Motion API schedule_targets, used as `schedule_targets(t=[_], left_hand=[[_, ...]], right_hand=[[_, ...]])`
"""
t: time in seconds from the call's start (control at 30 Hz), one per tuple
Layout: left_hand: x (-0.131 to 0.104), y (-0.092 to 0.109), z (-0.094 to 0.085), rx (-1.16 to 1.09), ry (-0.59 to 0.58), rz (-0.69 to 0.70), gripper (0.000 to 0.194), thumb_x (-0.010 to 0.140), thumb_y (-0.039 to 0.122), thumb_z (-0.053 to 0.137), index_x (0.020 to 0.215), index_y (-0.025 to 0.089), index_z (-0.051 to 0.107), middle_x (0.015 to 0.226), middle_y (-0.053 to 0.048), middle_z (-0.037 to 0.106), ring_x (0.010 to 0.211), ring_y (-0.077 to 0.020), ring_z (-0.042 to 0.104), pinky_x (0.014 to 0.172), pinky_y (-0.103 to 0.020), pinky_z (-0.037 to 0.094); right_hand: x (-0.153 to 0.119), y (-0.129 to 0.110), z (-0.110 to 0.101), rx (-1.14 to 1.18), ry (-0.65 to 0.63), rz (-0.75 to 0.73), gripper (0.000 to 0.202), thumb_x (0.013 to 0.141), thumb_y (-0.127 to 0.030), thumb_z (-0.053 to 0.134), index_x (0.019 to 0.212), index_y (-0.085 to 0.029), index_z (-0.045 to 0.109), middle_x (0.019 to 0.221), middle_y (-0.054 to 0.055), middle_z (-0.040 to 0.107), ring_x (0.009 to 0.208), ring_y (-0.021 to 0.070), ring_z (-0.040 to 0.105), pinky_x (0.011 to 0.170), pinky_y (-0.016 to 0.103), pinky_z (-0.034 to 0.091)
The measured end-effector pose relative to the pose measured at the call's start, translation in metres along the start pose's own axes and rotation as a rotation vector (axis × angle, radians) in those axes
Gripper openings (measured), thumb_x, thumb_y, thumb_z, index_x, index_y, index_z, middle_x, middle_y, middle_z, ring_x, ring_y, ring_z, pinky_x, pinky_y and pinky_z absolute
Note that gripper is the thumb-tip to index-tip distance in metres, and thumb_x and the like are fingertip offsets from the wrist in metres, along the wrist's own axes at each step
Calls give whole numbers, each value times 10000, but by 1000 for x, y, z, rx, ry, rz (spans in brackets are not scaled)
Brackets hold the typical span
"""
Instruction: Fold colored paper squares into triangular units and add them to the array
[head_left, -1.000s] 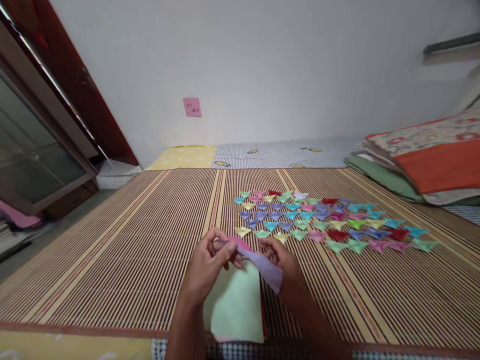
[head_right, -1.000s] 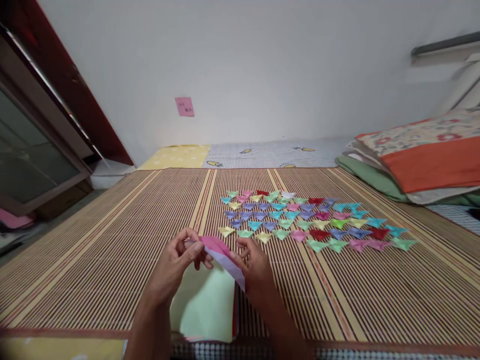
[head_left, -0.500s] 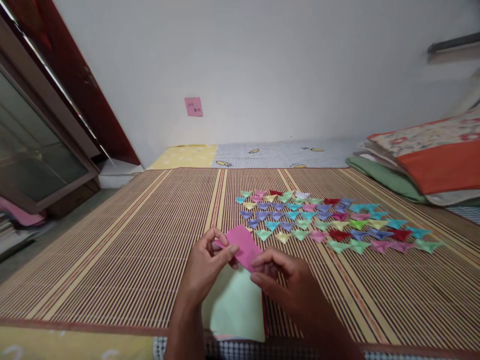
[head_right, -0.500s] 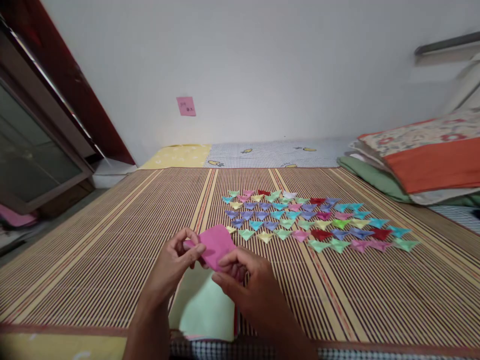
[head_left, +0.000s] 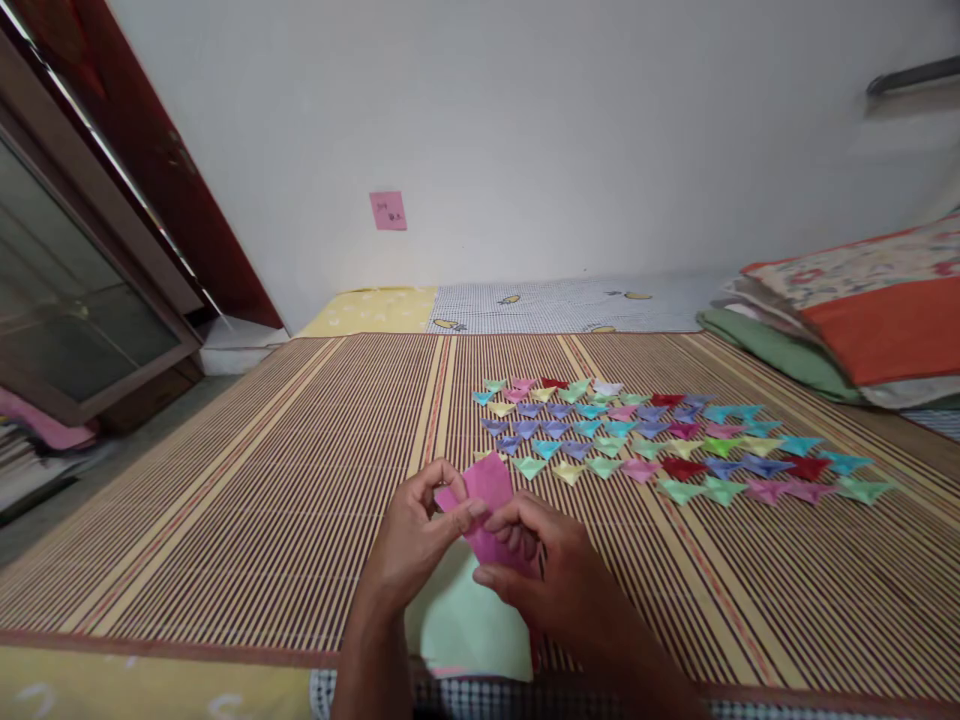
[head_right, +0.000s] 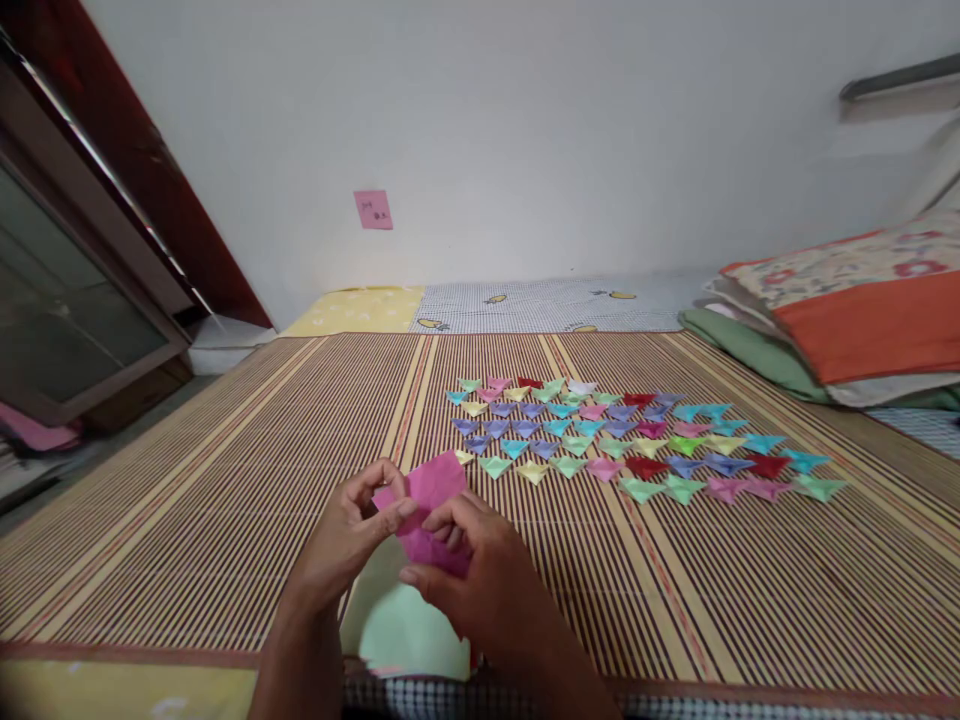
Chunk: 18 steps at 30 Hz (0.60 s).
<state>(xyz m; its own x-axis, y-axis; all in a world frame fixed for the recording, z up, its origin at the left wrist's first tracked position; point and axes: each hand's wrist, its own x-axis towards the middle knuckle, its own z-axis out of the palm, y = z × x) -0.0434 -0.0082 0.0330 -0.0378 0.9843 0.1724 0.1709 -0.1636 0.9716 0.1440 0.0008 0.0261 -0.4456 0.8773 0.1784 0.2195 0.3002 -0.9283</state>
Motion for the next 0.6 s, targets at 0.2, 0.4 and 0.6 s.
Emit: schedule_targets(t=[0.2, 0.4, 0.6], left_hand=[[-2, 2, -3, 25, 0, -21, 314, 854, 423, 737, 739, 195, 554, 665, 56, 471, 567, -109, 378, 545, -229, 303], [-3, 2, -8, 73, -5, -27, 315, 865, 445, 720, 750, 195, 566, 671, 48, 465, 584, -120, 376, 554, -239, 302], [-4, 1, -9, 6, -56, -44, 309, 862, 421, 733, 751, 189, 562, 688, 45, 487, 614, -120, 413, 579, -229, 343]], right_hand=[[-1, -3, 5, -54, -13, 0, 123, 788, -229, 709, 888, -197, 645, 819, 12, 652, 772, 191, 612, 722, 329, 487], [1, 4, 11, -97, 7, -51, 47, 814, -181, 629, 839, -207, 599, 786, 4, 630, 731, 178, 602, 681, 311, 478], [2, 6, 15, -140, 72, -105, 294, 749, -223, 757, 1019, -207, 642, 1037, 61, 670, 955, 244, 625, 836, 389, 495]])
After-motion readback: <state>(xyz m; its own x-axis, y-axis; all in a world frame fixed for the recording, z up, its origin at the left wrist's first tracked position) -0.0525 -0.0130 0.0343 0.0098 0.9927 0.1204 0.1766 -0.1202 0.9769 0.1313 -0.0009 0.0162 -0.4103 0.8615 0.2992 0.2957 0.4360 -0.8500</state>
